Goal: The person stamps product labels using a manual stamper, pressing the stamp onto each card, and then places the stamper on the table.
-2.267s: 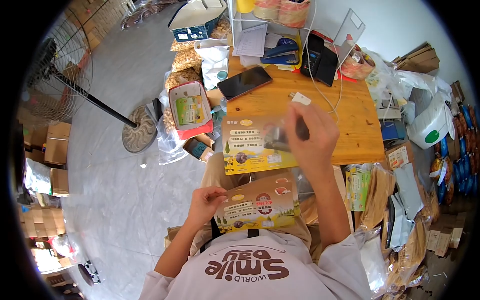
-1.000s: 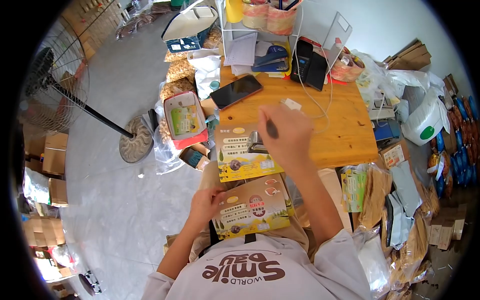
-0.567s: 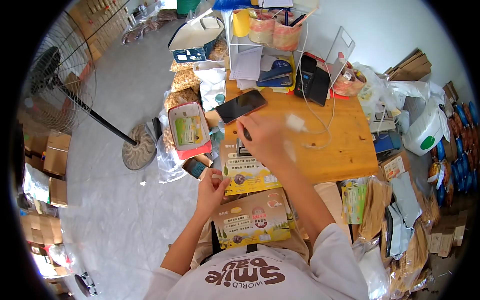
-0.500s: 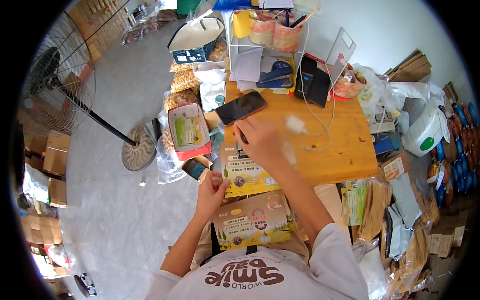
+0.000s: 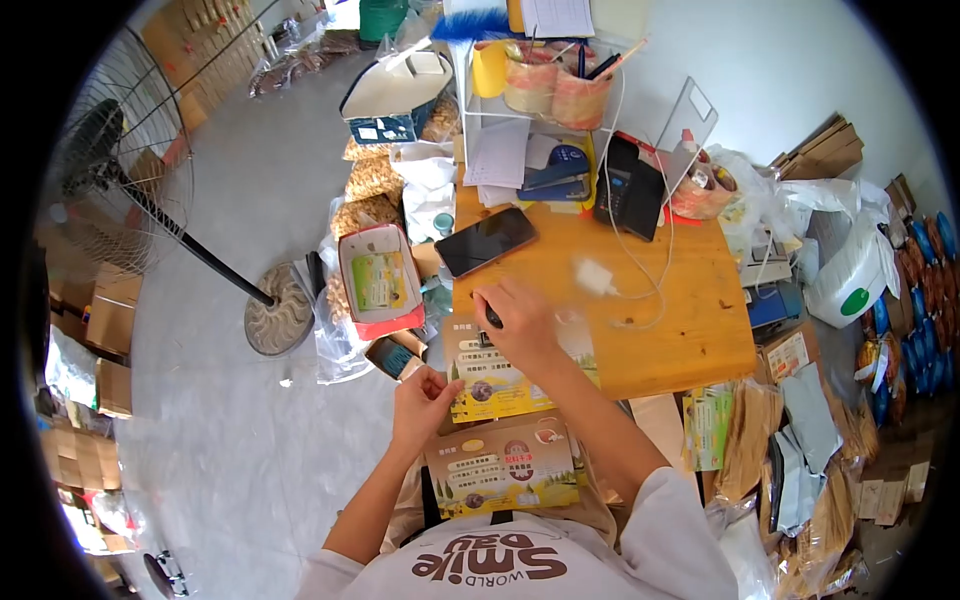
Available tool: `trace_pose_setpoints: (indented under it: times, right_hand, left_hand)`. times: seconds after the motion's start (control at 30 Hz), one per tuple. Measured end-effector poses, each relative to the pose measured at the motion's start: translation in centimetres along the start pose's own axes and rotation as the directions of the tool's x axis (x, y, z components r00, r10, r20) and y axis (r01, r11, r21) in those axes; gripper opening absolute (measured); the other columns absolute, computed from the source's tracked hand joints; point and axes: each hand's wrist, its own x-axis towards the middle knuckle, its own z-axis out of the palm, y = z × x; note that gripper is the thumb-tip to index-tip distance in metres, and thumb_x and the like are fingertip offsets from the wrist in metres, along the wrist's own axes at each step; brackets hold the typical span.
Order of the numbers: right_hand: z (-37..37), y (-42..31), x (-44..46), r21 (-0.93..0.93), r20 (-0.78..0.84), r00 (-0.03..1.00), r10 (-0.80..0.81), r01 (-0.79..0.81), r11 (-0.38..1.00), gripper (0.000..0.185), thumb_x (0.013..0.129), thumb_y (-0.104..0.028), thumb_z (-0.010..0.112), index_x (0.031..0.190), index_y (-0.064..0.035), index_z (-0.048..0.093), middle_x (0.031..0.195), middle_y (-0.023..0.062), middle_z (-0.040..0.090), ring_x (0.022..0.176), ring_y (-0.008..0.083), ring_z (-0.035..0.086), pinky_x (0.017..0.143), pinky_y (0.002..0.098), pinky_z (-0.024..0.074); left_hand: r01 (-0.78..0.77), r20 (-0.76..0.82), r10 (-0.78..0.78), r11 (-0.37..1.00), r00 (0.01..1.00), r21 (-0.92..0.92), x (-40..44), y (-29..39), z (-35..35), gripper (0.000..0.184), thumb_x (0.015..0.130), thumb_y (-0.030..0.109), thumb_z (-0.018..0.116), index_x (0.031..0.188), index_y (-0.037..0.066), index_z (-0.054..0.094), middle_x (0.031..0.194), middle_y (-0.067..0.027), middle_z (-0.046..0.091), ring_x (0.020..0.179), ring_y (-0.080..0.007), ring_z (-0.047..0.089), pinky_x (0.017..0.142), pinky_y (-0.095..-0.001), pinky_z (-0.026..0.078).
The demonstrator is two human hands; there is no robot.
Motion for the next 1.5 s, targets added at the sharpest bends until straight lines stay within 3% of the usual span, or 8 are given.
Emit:
trace_pose_setpoints:
  times: [0.27,0.47,0.63,0.8,1.0,1.07,1.27,1.5]
  right_hand:
    - [-9.9,-4.7,4.9,-0.061,-0.362,0.926,0.105,-0.136,0.989,0.013,0.077,0.002,0.066,0.09,-0.0025,0.066,0.075,0.0091,0.064,0.063,0.0238,0.061,0.059,0.0299,0.0477]
    - [-12.1,-4.6,3.2,-0.13,-0.31,0.95,0.025,-0.069,0.989,0.015,0.077,0.004,0.066,0.091,-0.002,0.066,0.072,0.0095,0.06,0.06,0.0196,0.058,0.056,0.0272,0.0456]
    - [-12.9,-4.5,1.7,-0.135,-0.287,0.955,0.079,-0.122,0.983,0.016,0.078,0.004,0.065,0.093,-0.0021,0.067,0.073,0.0083,0.061,0.06,0.016,0.057,0.055,0.0264,0.0444]
    - [-13.3,-5.3,1.5,-0.078,-0.286,0.942,0.175,-0.205,0.976,0.016,0.079,0.005,0.064,0.093,-0.0022,0.068,0.071,0.0056,0.059,0.058,0.0121,0.053,0.052,0.024,0.0399]
    - [-13.2,-5.0,1.5,-0.116,-0.306,0.947,0.101,-0.143,0.983,0.017,0.079,0.006,0.064,0.094,-0.0018,0.068,0.07,0.0053,0.058,0.057,0.0128,0.051,0.052,0.0242,0.0387]
    - [-13.4,-5.0,1.5,-0.134,-0.301,0.949,0.093,-0.139,0.981,0.017,0.078,0.006,0.065,0.093,-0.0018,0.068,0.07,0.0056,0.058,0.057,0.0135,0.052,0.052,0.0241,0.0393]
    - [-12.4,-5.2,2.1,-0.099,-0.302,0.952,0.051,-0.085,0.991,0.016,0.076,0.006,0.065,0.09,-0.0014,0.066,0.072,0.0089,0.061,0.06,0.0168,0.058,0.054,0.0262,0.0441]
    - [-9.0,-3.2,2.1,-0.098,-0.233,0.971,-0.054,0.031,0.995,0.014,0.072,0.003,0.068,0.085,-0.0021,0.065,0.075,0.0109,0.064,0.063,0.0268,0.062,0.058,0.0335,0.0492]
  left_hand:
    - [0.089,0.013,-0.089,0.994,0.996,-0.066,0.7,-1.2,0.4,0.027,0.078,0.02,0.074,0.07,-0.003,0.061,0.055,-0.0072,0.059,0.048,-0.0124,0.052,0.046,-0.0288,0.04]
    - [0.05,0.017,-0.051,0.998,0.999,0.031,0.7,-0.2,-0.3,0.02,0.078,0.016,0.071,0.072,-0.002,0.064,0.058,-0.0115,0.061,0.049,-0.0207,0.057,0.049,-0.0343,0.043]
    - [-0.184,-0.057,0.222,0.905,0.973,0.384,-0.3,2.1,-0.6,0.018,0.082,0.016,0.064,0.073,0.001,0.063,0.065,-0.0185,0.061,0.062,-0.0364,0.06,0.056,-0.0445,0.045]
    - [-0.214,-0.098,0.271,0.897,0.958,0.387,-0.7,2.2,-0.7,0.017,0.083,0.015,0.062,0.073,0.001,0.061,0.066,-0.0205,0.06,0.064,-0.039,0.059,0.056,-0.0478,0.043]
    - [-0.247,-0.179,0.256,0.966,0.95,0.072,-0.5,1.3,-1.1,0.012,0.083,0.005,0.062,0.075,-0.002,0.057,0.058,-0.016,0.054,0.049,-0.0269,0.051,0.05,-0.0362,0.039]
    - [-0.2,-0.1,0.193,0.978,0.976,-0.055,-0.6,0.8,-1.4,0.011,0.088,-0.002,0.056,0.078,-0.002,0.055,0.06,0.0008,0.05,0.058,-0.002,0.039,0.049,-0.0227,0.032]
    - [0.0,0.023,0.006,0.965,1.0,-0.261,-3.6,-0.2,-1.6,0.012,0.088,0.001,0.057,0.077,-0.003,0.055,0.058,-0.0026,0.051,0.055,-0.0046,0.039,0.048,-0.0253,0.034]
    - [0.144,0.172,-0.126,0.985,0.977,-0.091,-9.5,-2.7,-3.5,0.014,0.087,0.001,0.057,0.075,-0.004,0.052,0.057,-0.0076,0.049,0.054,-0.0079,0.038,0.049,-0.0268,0.035]
